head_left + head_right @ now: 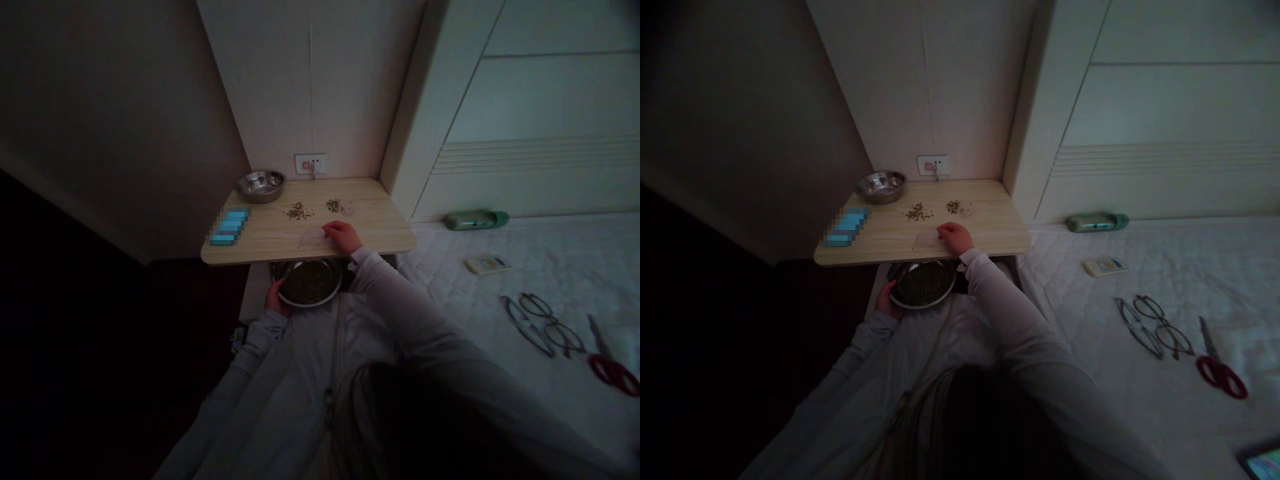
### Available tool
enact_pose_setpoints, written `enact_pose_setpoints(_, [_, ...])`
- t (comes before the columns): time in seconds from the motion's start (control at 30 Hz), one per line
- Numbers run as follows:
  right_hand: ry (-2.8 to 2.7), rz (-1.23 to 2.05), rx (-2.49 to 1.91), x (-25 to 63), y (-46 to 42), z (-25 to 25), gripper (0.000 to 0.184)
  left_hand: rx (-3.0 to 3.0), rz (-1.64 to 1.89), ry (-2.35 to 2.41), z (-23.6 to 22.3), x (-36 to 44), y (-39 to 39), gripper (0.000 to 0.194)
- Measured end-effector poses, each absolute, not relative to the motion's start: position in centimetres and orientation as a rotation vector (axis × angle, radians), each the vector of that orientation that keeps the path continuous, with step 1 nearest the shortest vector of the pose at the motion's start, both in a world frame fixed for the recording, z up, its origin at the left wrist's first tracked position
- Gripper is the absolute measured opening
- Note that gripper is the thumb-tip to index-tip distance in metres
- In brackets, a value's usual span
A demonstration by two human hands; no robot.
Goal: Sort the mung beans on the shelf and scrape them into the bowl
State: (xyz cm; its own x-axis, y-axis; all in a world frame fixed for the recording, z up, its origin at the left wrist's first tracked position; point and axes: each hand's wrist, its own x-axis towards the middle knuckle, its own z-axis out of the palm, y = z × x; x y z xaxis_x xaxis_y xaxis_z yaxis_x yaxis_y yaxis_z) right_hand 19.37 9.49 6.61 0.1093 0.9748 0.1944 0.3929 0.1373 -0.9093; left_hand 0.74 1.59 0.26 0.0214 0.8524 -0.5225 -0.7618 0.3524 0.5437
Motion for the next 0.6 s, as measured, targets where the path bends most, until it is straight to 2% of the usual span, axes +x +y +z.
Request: enact_pose_setpoints(0.6, [-1.597, 0.82, -1.363, 19.07, 9.33, 6.72, 0.016, 0.113, 1.25, 0.913, 0.08, 0.64, 1.58, 0.017])
